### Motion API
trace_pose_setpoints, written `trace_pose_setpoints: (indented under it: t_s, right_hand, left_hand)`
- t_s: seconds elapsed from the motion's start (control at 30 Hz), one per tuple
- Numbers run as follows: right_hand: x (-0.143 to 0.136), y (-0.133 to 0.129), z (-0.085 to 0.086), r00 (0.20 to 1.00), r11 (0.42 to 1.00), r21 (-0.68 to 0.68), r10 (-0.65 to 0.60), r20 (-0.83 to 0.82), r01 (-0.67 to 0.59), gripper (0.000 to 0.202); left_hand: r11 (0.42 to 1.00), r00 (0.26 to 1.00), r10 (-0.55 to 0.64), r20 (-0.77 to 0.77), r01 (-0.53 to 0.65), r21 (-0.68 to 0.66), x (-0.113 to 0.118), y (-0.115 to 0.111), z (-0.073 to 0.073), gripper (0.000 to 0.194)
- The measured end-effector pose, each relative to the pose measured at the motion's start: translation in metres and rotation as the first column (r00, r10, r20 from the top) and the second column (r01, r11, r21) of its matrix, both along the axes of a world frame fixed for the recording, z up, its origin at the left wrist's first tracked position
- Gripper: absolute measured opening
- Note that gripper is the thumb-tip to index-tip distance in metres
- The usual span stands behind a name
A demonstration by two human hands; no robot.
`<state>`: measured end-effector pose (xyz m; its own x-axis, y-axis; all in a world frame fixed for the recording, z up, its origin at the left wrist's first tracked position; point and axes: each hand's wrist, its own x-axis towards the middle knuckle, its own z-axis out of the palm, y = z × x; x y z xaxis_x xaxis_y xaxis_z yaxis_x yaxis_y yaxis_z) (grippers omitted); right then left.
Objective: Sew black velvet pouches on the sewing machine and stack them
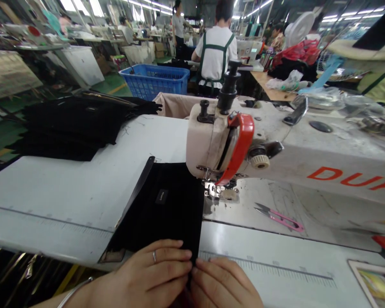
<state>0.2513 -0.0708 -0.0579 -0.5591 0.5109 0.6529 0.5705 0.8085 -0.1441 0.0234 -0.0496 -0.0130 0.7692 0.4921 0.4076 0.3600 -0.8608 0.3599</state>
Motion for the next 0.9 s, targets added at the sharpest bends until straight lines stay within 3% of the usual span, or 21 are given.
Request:
trace_pose_setpoints:
  t_s: [0.17, 0.37, 0.63, 0.9]
  right_hand:
    - [-0.003, 0.013, 0.008, 0.999, 0.999, 0.009, -0.049, -0.023, 0.049, 0.023]
    - [0.001, 0.03, 0.019, 0.998, 0.999, -0.017, -0.052, -0.035, 0.051, 0.028]
    - [0.008, 0.05, 0.03, 1.0, 0.99, -0.138, 0.002, 0.024, 0.002, 0.03]
    - [0.009, 0.071, 0.036, 0.997, 0.955, -0.295, -0.001, 0.08, 0.025, 0.02]
  left_hand:
    - [0.997, 1.0, -0.026, -0.005, 0.025, -0.071, 0.002, 0.019, 0.01, 0.025]
    - [0.999, 0.994, -0.04, -0.101, 0.04, -0.001, 0.004, 0.04, 0.021, 0.031]
    - [0.999, 0.978, -0.048, -0.202, 0.052, 0.013, 0.003, 0.064, -0.004, 0.028]
    - [0.995, 0.97, -0.045, -0.238, 0.065, 0.075, 0.003, 0.097, -0.01, 0.027]
